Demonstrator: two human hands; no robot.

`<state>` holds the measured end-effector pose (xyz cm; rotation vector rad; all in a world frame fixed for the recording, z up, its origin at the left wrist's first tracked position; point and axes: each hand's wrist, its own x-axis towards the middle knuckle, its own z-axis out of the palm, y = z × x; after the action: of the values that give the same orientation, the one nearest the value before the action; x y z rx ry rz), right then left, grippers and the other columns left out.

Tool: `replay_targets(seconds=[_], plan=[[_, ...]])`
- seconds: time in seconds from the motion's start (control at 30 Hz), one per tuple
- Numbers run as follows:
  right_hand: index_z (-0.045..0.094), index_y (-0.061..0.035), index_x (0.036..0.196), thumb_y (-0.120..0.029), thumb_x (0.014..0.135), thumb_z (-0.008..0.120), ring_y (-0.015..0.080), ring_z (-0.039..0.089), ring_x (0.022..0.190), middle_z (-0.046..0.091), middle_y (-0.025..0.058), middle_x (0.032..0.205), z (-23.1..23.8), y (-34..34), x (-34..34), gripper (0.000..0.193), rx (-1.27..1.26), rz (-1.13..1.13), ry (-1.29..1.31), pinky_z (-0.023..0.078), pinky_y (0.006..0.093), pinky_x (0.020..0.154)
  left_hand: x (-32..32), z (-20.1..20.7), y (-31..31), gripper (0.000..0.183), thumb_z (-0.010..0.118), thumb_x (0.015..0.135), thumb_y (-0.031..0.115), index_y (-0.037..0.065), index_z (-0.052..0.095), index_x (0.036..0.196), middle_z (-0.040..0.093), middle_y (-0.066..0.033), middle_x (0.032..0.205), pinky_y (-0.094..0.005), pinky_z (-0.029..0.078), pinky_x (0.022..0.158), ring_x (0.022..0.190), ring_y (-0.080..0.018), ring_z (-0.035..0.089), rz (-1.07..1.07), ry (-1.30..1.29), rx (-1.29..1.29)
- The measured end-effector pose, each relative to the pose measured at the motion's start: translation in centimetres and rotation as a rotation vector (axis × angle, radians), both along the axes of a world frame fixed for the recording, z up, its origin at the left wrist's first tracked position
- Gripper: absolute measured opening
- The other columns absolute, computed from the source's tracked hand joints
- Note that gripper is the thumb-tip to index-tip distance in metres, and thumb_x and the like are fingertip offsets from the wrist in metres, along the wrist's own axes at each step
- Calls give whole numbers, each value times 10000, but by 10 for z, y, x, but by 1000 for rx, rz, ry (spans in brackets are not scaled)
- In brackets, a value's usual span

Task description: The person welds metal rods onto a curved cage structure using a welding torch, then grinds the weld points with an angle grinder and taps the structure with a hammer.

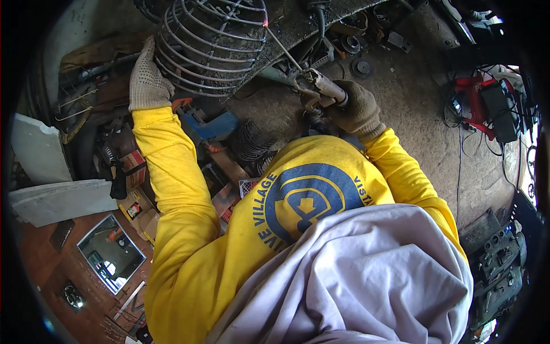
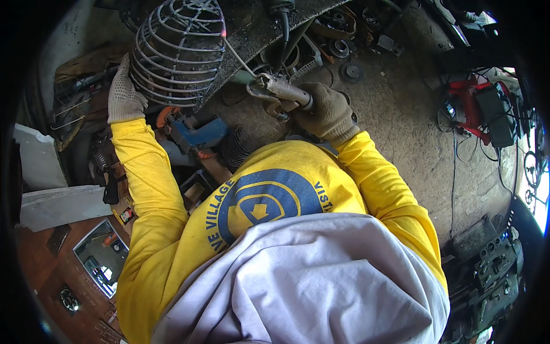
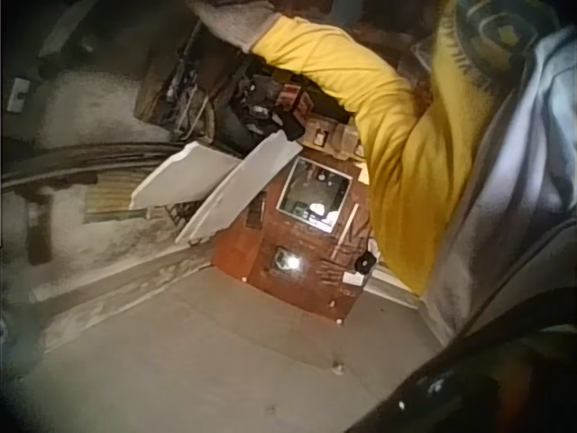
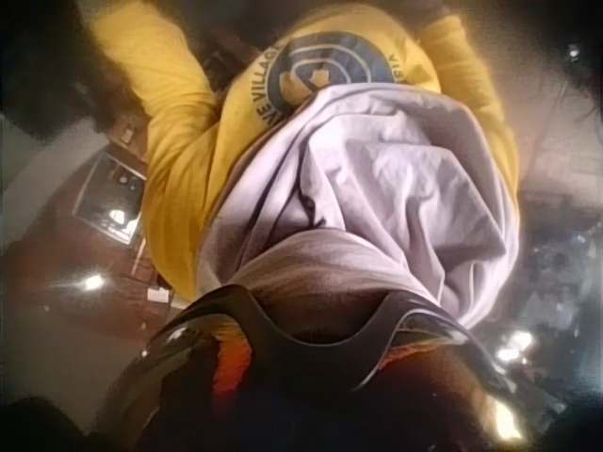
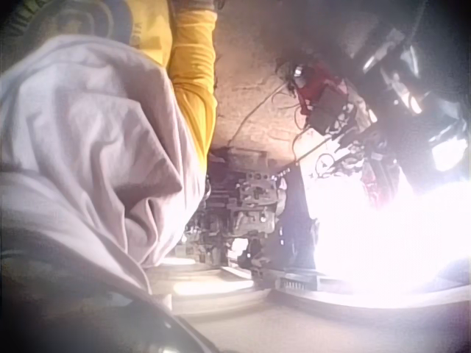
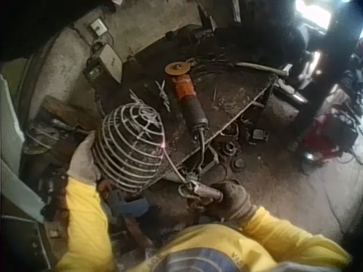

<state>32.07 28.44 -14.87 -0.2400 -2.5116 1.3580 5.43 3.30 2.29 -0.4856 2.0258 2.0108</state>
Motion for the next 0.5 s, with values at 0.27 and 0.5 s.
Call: replay_targets(seconds=[0.27, 0.5], plan=[[669, -98, 1119, -281, 759, 816, 337, 720, 885, 730, 140, 976, -2, -4, 0, 430, 27, -21, -28, 577, 407, 771, -6, -4, -6, 430, 496, 1051, 296, 23, 537, 1381, 583, -105, 1415, -396, 470, 1056, 1283, -265, 566, -8, -7, -12], [658, -120, 1076, -231, 790, 786, 318, 708, 856, 714, 121, 976, -5, -11, -5, 333, -16, -34, 68, 570, 397, 737, -15, -23, -47, 427, 512, 1040, 334, 52, 559, 1357, 628, -80, 1327, -351, 516, 932, 1117, -227, 622, -126, 385, -387]])
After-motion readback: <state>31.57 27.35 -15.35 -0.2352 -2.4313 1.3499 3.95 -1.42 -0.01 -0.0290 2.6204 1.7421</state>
